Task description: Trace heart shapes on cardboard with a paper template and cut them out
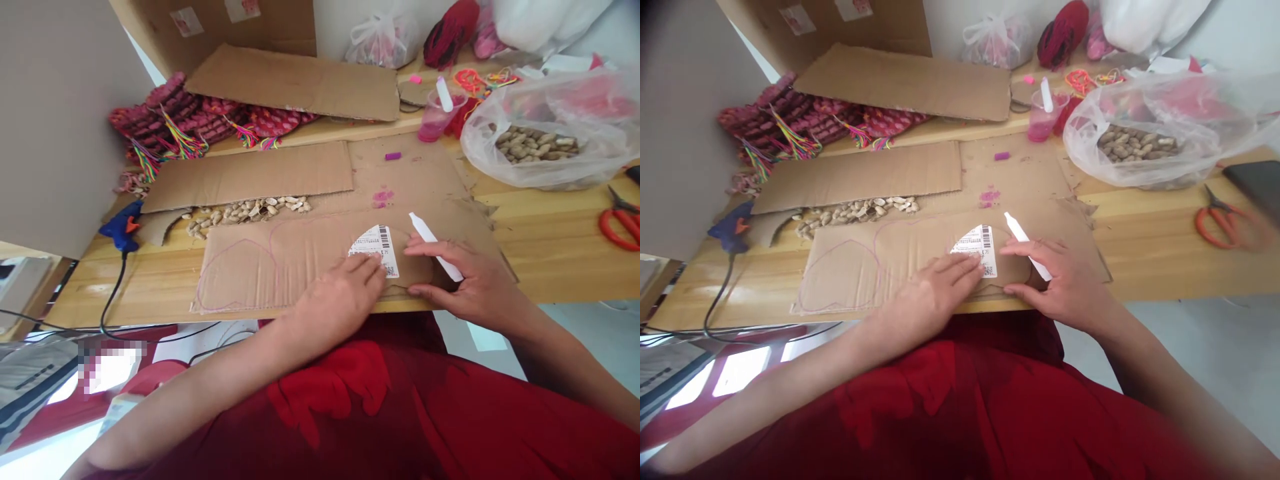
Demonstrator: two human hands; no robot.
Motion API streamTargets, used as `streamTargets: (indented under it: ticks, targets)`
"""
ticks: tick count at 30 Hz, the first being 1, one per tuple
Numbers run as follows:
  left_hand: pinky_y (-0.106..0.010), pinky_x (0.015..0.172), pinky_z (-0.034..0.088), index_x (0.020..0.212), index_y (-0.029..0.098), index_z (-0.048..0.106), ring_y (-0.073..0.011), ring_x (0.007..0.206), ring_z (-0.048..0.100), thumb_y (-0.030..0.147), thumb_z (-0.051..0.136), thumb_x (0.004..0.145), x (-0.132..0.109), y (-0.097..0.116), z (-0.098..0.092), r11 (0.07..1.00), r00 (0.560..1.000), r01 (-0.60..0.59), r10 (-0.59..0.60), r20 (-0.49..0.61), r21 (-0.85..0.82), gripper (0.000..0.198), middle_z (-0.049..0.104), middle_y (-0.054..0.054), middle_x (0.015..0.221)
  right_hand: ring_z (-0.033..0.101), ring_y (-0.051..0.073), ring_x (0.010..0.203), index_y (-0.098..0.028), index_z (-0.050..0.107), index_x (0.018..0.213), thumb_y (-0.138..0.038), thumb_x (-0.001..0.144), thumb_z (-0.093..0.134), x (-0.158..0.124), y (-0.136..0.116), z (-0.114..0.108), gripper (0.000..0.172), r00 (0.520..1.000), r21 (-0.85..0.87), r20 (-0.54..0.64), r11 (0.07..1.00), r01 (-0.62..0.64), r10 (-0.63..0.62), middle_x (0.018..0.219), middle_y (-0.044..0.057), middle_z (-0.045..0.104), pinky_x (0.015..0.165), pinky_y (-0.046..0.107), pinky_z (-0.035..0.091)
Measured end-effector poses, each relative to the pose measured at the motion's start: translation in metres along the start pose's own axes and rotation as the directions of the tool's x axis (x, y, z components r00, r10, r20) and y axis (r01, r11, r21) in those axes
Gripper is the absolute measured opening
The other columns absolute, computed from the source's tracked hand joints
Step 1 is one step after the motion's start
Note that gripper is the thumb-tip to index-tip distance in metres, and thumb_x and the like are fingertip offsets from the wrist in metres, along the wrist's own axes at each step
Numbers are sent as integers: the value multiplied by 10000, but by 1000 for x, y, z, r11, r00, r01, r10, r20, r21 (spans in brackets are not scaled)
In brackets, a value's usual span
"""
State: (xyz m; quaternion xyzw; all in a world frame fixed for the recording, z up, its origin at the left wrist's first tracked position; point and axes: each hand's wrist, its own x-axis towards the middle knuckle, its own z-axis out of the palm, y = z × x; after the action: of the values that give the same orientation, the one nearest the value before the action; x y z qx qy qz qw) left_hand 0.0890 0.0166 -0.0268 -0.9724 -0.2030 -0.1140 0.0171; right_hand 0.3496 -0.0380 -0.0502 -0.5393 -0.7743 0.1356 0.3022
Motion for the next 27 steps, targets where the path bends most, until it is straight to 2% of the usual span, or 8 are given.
streamTargets:
  ticks: [3, 6, 9, 17, 27]
  targets:
    - [-386, 981, 623, 1324, -22, 665, -319, 1265, 690, 110, 426, 1021, 5, 24, 2, 969, 1000, 8, -15, 27, 248, 408, 684, -254, 1380, 684, 344, 1266, -310, 636, 1325, -464, 910, 773, 0, 4, 0, 464, 999, 3, 6, 999, 33, -33, 1364, 85, 724, 1053, 534, 545]
    - [-358, 880, 650, 1302, -36, 684, -330, 1197, 727, 114, 404, 1015, 9, 33, 4, 942, 999, -13, 2, 35, 336, 428, 707, -274, 1323, 675, 348, 1278, -300, 634, 1322, -455, 915, 769, 0, 6, 0, 456, 999, 14, 11, 999, 38, -38, 1384, 101, 710, 1049, 540, 544]
    - [-346, 821, 659, 1291, -20, 696, -327, 1171, 738, 122, 406, 1016, 10, 32, 5, 946, 1000, 1, -5, 11, 325, 424, 723, -265, 1300, 673, 353, 1281, -292, 639, 1313, -453, 915, 771, 0, 7, 0, 449, 999, 20, 12, 999, 39, -40, 1395, 106, 704, 1043, 547, 542]
    - [-388, 869, 643, 1339, 33, 670, -326, 1195, 723, 151, 425, 1037, 5, 28, 2, 967, 998, 49, -55, 19, 250, 406, 711, -250, 1339, 713, 351, 1211, -324, 653, 1290, -511, 931, 741, 3, 6, 0, 414, 998, -27, 25, 998, 54, -53, 1354, 83, 734, 989, 552, 539]
    - [-400, 832, 639, 1333, 47, 680, -342, 1174, 728, 152, 456, 1032, 1, 27, 4, 965, 998, 60, -62, -2, 257, 389, 711, -246, 1339, 699, 358, 1231, -333, 647, 1311, -515, 919, 751, 1, 6, 1, 444, 998, -52, 48, 998, 38, -36, 1411, 70, 703, 1006, 566, 524]
